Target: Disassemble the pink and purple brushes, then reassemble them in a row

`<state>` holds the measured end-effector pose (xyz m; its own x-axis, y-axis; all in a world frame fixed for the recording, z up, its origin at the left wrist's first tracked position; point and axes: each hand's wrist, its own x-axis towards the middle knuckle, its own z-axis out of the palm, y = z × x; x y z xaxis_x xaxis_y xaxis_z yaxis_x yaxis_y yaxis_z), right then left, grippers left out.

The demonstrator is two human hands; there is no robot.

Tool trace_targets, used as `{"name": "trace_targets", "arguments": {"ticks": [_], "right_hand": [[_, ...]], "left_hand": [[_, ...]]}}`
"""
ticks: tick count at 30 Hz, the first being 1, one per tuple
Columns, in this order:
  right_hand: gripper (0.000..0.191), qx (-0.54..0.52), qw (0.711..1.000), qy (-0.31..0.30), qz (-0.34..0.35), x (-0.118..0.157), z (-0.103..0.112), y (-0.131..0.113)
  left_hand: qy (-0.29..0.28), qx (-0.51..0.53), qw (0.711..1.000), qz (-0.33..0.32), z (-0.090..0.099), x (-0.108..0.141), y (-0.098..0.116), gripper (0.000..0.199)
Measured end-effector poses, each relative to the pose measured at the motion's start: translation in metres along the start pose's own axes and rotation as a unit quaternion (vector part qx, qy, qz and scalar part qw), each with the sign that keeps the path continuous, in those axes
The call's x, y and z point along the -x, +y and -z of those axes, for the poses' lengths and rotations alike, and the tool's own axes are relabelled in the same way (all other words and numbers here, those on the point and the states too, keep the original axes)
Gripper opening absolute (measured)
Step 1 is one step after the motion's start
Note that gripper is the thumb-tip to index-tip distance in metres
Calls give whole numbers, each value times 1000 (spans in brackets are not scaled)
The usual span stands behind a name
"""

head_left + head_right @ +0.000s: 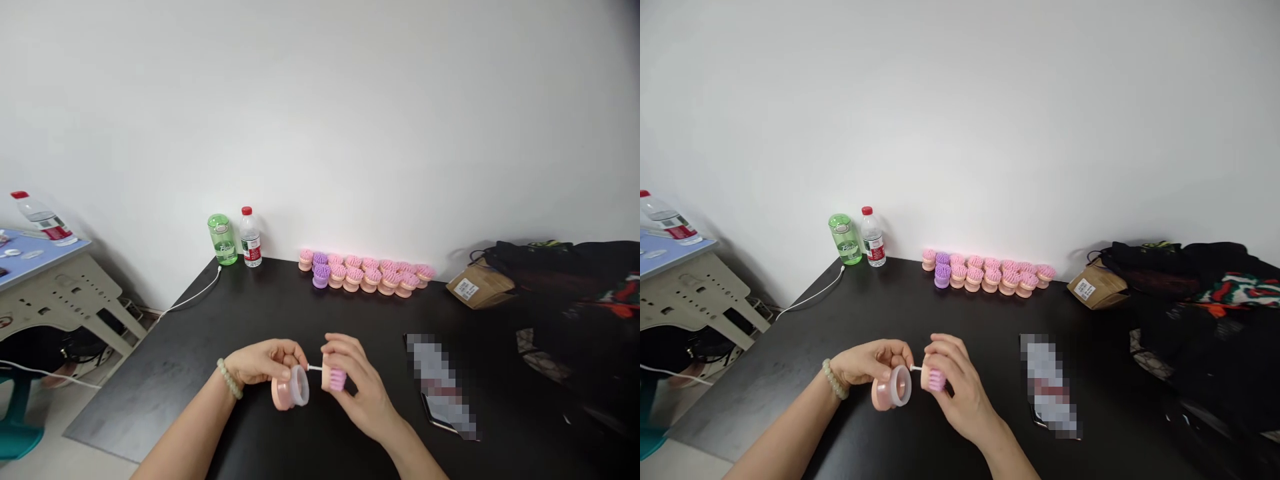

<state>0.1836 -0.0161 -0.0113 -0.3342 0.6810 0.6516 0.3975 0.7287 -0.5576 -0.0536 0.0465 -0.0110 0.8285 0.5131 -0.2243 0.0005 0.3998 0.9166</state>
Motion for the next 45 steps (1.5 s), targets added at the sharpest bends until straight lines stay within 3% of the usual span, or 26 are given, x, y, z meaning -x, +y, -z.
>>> {"name": "trace_targets", "arguments": {"ticks": [5, 9, 15, 20, 24, 31, 36, 41, 45], "right_hand": [[38, 50, 976, -12, -213, 6, -5, 17], [37, 66, 963, 11, -262, 11, -18, 27], [52, 90, 968, 43, -231, 16, -27, 41], [52, 108, 985, 104, -86, 12, -18, 29], [52, 106, 991, 78, -6, 7, -18, 7], [42, 96, 993, 53, -35, 2, -21, -1], [37, 56, 995, 62, -51, 0, -18, -4], [37, 83, 993, 82, -8, 2, -18, -4], [31, 140, 987, 62, 44, 5, -18, -7]], "left_hand": [[12, 13, 996, -88, 4, 3, 6, 80], [36, -1, 990, -135, 7, 5, 6, 79], [91, -8, 982, -163, -1, -1, 7, 57], [128, -30, 975, -178, -11, -5, 9, 52], [131, -93, 970, -181, -20, -7, 10, 48], [118, -159, 961, -194, -27, -10, 12, 44], [153, -179, 961, -148, -25, -11, 10, 44], [186, -128, 965, -135, -27, -15, 6, 42], [184, -53, 978, -89, -31, -21, 0, 47]]}}
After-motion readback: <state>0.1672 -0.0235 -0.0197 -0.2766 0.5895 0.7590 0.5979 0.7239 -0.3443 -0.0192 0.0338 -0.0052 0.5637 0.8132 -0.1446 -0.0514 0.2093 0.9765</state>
